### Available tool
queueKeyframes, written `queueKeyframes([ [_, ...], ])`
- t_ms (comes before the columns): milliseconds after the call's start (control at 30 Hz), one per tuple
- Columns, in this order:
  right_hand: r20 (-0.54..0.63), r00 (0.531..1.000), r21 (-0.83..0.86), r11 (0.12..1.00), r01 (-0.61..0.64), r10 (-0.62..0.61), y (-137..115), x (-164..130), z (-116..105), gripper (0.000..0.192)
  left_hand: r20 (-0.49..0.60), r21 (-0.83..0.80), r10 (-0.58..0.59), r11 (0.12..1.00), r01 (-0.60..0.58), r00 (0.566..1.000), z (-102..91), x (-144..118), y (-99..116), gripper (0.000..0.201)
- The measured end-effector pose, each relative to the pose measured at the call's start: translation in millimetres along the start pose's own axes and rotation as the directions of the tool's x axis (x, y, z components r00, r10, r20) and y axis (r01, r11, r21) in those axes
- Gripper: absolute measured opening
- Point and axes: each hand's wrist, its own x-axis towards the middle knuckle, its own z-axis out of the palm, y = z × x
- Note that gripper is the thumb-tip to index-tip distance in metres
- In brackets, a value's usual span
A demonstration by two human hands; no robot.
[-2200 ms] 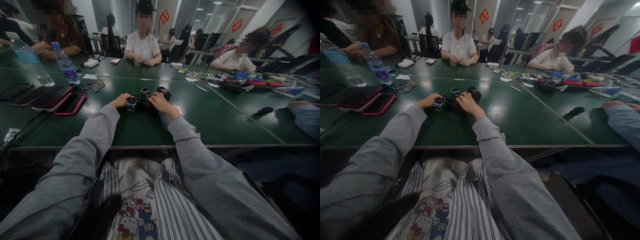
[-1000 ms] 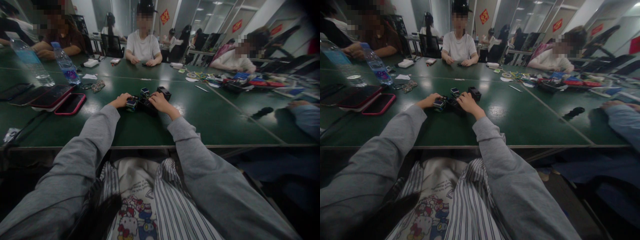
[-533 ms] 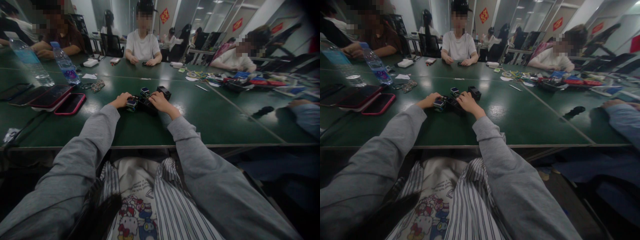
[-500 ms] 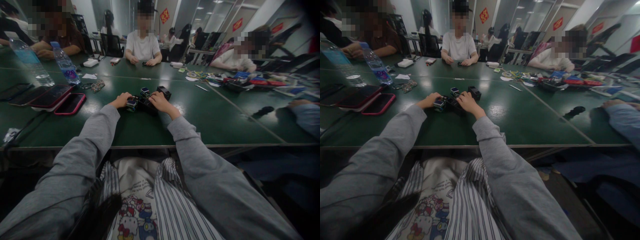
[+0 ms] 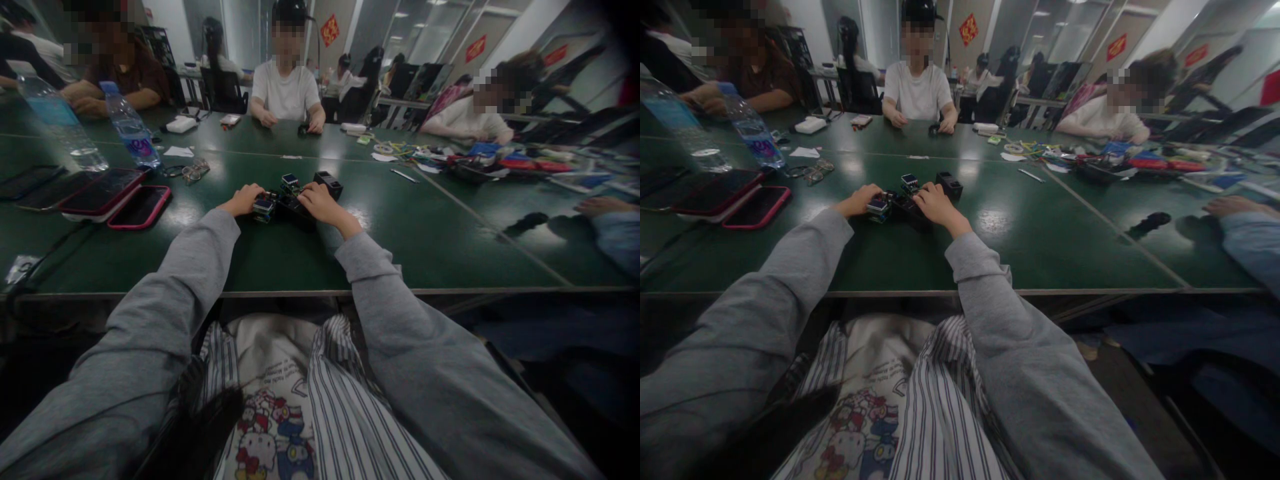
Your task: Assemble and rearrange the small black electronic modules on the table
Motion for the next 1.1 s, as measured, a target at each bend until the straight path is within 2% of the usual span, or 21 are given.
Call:
queueKeyframes([
  [833,0.0,1.0,0.013,1.0,0.0,0.0,3.7,1.3,2.9,0.052,-0.004,0.017,0.028,0.999,-0.028,1.0,-2.4,-3.6,2.4,0.037],
  [1100,-0.021,1.0,0.018,1.0,0.012,-0.012,1.2,-0.5,1.7,0.05,-0.019,0.036,0.047,0.998,-0.046,0.999,0.6,-2.0,0.0,0.045],
])
